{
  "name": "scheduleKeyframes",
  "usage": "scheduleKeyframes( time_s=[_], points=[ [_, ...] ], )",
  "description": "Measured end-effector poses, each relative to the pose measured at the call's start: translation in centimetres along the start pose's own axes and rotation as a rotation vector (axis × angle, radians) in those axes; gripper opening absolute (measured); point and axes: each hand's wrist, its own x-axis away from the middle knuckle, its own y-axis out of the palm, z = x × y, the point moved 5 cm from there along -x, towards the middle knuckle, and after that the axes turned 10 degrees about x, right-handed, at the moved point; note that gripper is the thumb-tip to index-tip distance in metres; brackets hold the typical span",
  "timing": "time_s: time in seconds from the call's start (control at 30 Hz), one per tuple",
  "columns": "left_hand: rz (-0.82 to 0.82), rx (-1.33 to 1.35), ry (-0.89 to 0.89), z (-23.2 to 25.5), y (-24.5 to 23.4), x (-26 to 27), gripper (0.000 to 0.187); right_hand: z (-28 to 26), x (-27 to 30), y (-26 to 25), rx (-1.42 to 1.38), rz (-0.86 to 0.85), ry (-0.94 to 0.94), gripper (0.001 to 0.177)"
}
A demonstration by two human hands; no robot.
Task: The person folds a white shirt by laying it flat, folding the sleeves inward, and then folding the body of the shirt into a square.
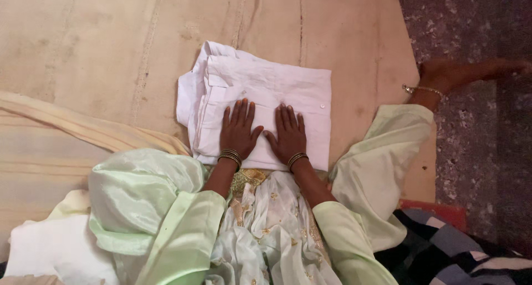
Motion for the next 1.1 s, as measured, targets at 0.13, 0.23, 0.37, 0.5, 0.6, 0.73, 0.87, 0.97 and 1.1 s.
scheduleKeyframes(
  time_s=[0.13,0.23,0.37,0.5,0.6,0.73,0.87,0.97,1.1],
  points=[
    [0.016,0.004,-0.056,-0.9,-0.2,-0.2,0.078,2.3,0.7,0.1,-0.032,0.086,0.124,0.083],
    [0.054,0.012,-0.119,-1.3,-0.6,-0.9,0.079,3.7,0.3,0.4,-0.016,0.079,0.222,0.084],
    [0.100,0.000,-0.177,-1.7,-1.2,-1.7,0.081,5.0,-1.0,0.1,0.000,0.094,0.288,0.085],
    [0.078,-0.022,-0.209,-2.1,-1.0,-2.3,0.081,5.7,-1.8,0.1,-0.004,0.078,0.300,0.087],
    [0.096,-0.047,-0.187,-2.4,-0.9,-2.0,0.082,5.7,-1.2,0.4,-0.003,0.067,0.295,0.086],
    [0.146,0.013,-0.241,-3.8,-1.9,-1.2,0.083,6.0,-0.2,0.7,-0.018,0.046,0.302,0.087],
    [0.138,-0.083,-0.374,-5.8,-1.9,1.1,0.084,6.1,1.8,1.8,0.038,-0.010,0.364,0.089],
    [0.184,-0.060,-0.357,-6.4,-2.1,1.7,0.084,6.1,2.9,2.2,0.026,-0.006,0.387,0.091],
    [0.201,-0.190,-0.301,-4.7,-3.1,2.4,0.084,7.3,3.3,1.2,-0.029,0.203,0.544,0.094]
  ],
)
